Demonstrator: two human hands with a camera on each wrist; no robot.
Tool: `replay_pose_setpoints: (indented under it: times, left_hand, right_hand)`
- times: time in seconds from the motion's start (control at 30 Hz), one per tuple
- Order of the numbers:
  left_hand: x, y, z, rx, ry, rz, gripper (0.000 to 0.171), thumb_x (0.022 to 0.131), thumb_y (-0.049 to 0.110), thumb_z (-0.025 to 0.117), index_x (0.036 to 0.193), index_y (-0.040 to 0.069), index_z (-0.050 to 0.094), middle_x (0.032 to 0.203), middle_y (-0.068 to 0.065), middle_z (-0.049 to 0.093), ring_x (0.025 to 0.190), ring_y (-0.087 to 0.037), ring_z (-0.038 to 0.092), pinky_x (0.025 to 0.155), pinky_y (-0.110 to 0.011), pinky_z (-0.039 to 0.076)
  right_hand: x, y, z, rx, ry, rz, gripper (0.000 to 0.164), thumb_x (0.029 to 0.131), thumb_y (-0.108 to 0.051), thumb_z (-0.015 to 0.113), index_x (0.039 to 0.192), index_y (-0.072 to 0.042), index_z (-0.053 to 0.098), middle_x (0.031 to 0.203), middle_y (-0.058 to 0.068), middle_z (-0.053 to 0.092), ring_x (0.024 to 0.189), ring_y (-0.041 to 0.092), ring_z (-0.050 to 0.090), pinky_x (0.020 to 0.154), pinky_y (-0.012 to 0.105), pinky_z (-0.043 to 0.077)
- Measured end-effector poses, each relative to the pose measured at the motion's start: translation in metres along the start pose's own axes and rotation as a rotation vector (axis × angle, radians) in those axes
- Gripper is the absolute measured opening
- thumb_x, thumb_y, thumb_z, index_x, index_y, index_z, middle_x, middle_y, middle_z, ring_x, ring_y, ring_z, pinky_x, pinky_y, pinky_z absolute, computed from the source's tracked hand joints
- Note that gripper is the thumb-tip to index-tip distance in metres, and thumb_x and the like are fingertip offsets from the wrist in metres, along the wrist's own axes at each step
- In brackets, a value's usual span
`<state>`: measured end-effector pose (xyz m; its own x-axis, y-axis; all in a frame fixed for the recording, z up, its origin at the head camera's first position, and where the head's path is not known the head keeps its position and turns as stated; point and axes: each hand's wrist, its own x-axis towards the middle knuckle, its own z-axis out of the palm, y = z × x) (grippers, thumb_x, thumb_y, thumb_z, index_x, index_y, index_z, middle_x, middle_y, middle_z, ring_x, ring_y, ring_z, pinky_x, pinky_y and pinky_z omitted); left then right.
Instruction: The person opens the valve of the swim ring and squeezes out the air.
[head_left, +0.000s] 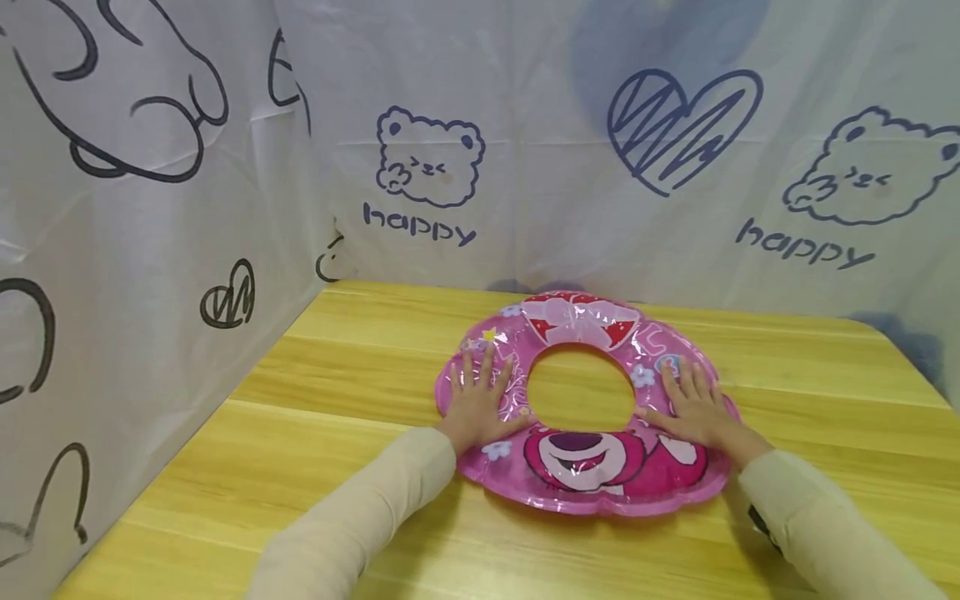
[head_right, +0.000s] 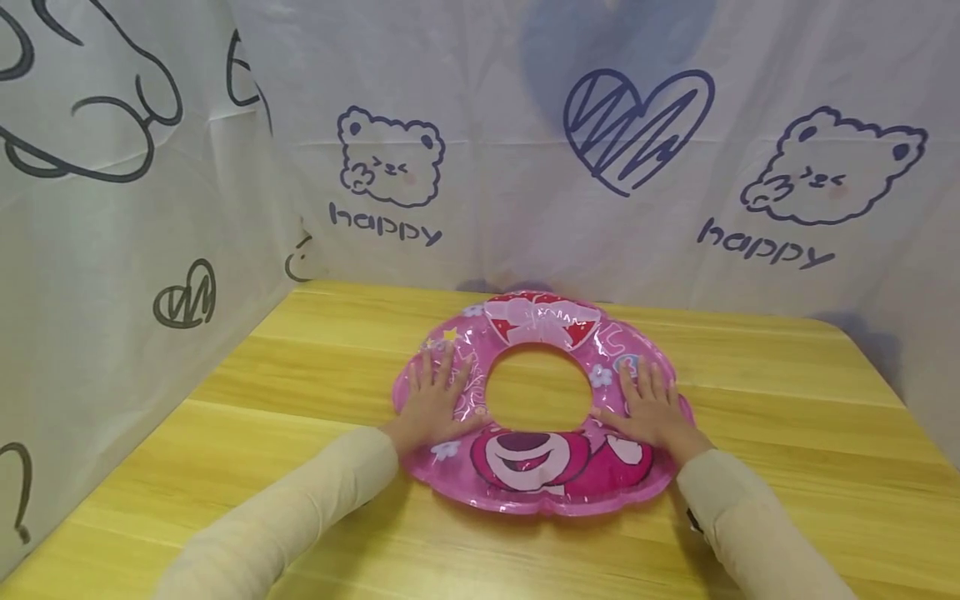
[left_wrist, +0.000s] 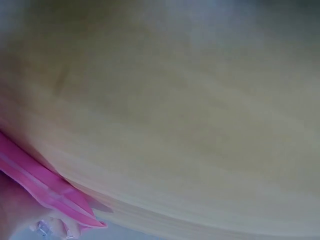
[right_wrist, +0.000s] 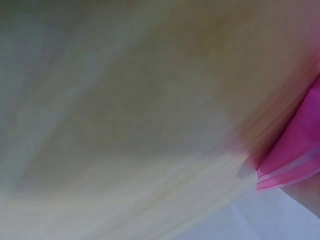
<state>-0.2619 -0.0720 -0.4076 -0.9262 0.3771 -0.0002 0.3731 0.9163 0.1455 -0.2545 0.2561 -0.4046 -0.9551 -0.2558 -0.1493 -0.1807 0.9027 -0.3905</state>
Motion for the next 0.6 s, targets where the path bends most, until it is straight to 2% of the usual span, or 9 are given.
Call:
replay_pose_setpoints:
  times: [0.13,0.4,0.6]
  left_hand:
    - [0.0011,0.0006,-0.0006,-0.012,-0.035,-0.012,0.094,0.082,0.068,0.047,0.151,0.018,0.007,0.156,-0.015,-0.012,0.138,-0.047,-0.013,0.111,-0.063,-0.001]
    - [0.005,-0.0004,0.0003,-0.037,-0.058,-0.017,0.093,0.082,0.069,0.046,0.151,0.019,0.007,0.157,-0.011,-0.011,0.139,-0.047,-0.013,0.11,-0.064,0.0]
    - [0.007,0.0003,-0.0044,-0.05,-0.124,-0.044,0.091,0.083,0.069,0.044,0.151,0.022,0.004,0.156,-0.008,-0.016,0.139,-0.044,-0.016,0.11,-0.064,-0.002]
  right_hand:
    - [0.001,0.0008,-0.0004,0.005,-0.025,0.007,0.101,0.087,-0.061,0.045,0.145,0.007,-0.001,0.148,0.036,-0.011,0.134,0.053,-0.017,0.103,0.067,-0.016]
    - [0.0023,0.0019,-0.0018,-0.009,-0.042,0.007,0.1,0.087,-0.061,0.045,0.145,0.009,0.004,0.148,0.037,-0.007,0.134,0.055,-0.011,0.103,0.069,-0.012]
    - [0.0022,0.0019,-0.0028,0.003,-0.051,-0.003,0.101,0.086,-0.061,0.046,0.144,0.01,0.006,0.147,0.038,-0.005,0.134,0.055,-0.01,0.104,0.069,-0.011]
